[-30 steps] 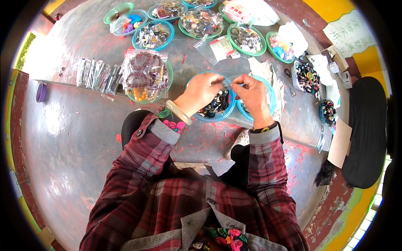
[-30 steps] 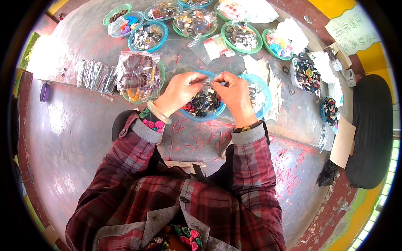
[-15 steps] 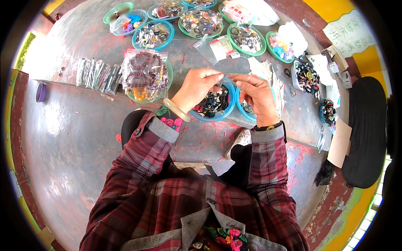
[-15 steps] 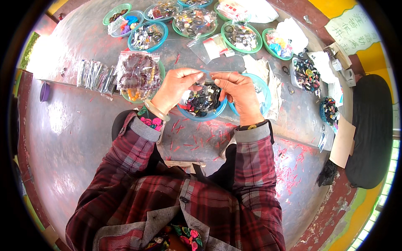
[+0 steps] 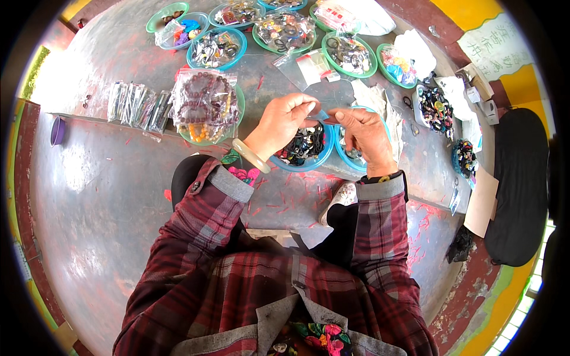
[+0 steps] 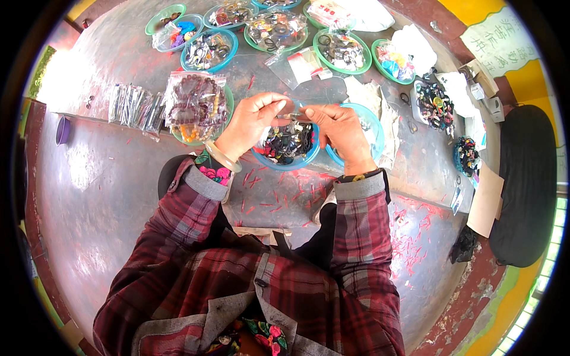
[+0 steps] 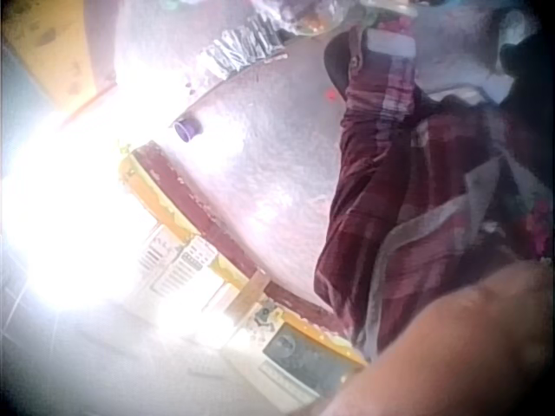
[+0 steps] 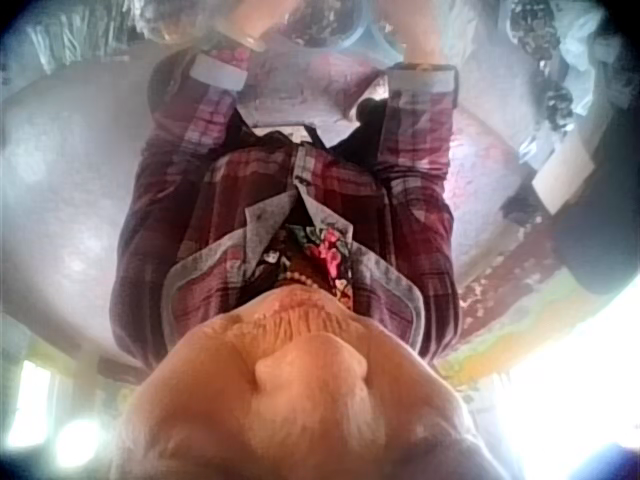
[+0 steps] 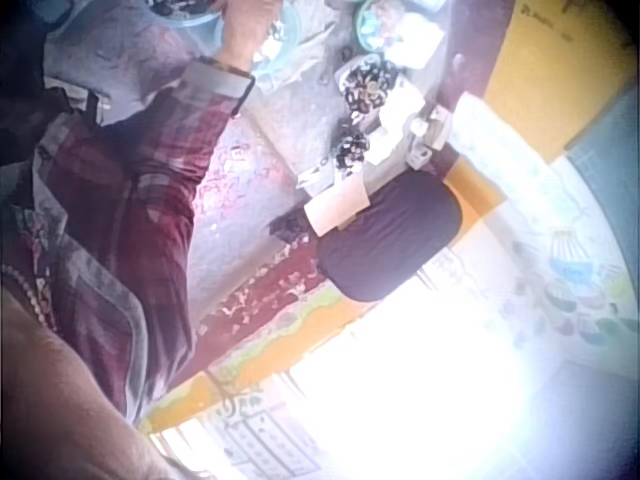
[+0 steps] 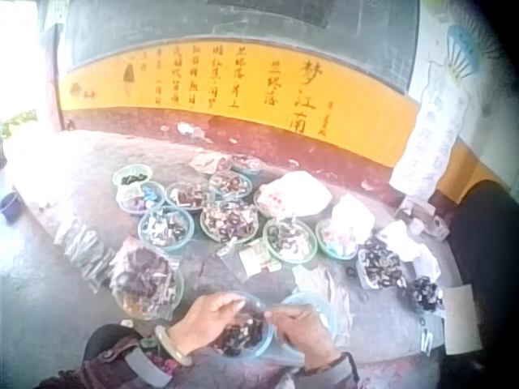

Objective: The person sits at a low table and repeatedly picks up small hair accessories, such as hair ties and clips, from blue bowls. They place each item into a small clear plastic bag, often attaching a white paper tag to the bag before setting it aside.

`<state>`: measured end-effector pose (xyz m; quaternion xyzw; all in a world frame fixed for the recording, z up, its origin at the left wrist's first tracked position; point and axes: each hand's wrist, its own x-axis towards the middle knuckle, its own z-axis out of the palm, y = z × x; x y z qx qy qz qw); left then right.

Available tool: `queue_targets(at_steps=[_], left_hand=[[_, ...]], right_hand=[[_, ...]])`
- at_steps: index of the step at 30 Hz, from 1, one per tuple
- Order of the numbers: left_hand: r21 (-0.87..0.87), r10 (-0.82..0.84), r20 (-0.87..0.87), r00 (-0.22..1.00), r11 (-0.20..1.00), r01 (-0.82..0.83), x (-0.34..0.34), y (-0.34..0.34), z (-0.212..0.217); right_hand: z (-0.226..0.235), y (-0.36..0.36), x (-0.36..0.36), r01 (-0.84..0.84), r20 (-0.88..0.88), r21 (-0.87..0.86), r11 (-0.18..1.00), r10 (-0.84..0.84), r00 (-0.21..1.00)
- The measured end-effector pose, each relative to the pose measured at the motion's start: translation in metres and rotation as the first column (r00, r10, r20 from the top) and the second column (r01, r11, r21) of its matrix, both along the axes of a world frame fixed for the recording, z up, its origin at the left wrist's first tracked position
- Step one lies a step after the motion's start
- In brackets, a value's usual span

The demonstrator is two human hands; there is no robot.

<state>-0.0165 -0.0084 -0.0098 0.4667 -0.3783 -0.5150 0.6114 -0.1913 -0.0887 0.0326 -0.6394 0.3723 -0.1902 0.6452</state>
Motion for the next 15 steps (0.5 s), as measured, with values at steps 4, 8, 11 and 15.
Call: queue_targets(at_steps=[4,8,11,15], left_hand=[[0.061,0.016,-0.095,0.995,0.998,-0.01,-0.002,0.001,0.004],[0.102,-0.011,-0.112,0.994,0.995,0.022,0.001,0.0,0.001],[0.104,-0.008,-0.134,0.991,0.994,0.022,0.0,0.0,0.001],[0.107,-0.012,-0.193,0.981,0.994,0.033,0.0,0.0,0.001]], right_hand=[[-0.005,0.002,0.003,0.069,0.146,0.054,0.996,-0.076,0.986],[-0.008,0.001,0.002,0.02,0.19,0.142,0.99,-0.048,0.981],[-0.007,0.004,0.006,0.045,0.204,0.157,0.987,-0.077,0.976],[-0.015,-0.004,-0.002,-0.019,0.156,0.161,0.987,-0.007,0.988]])
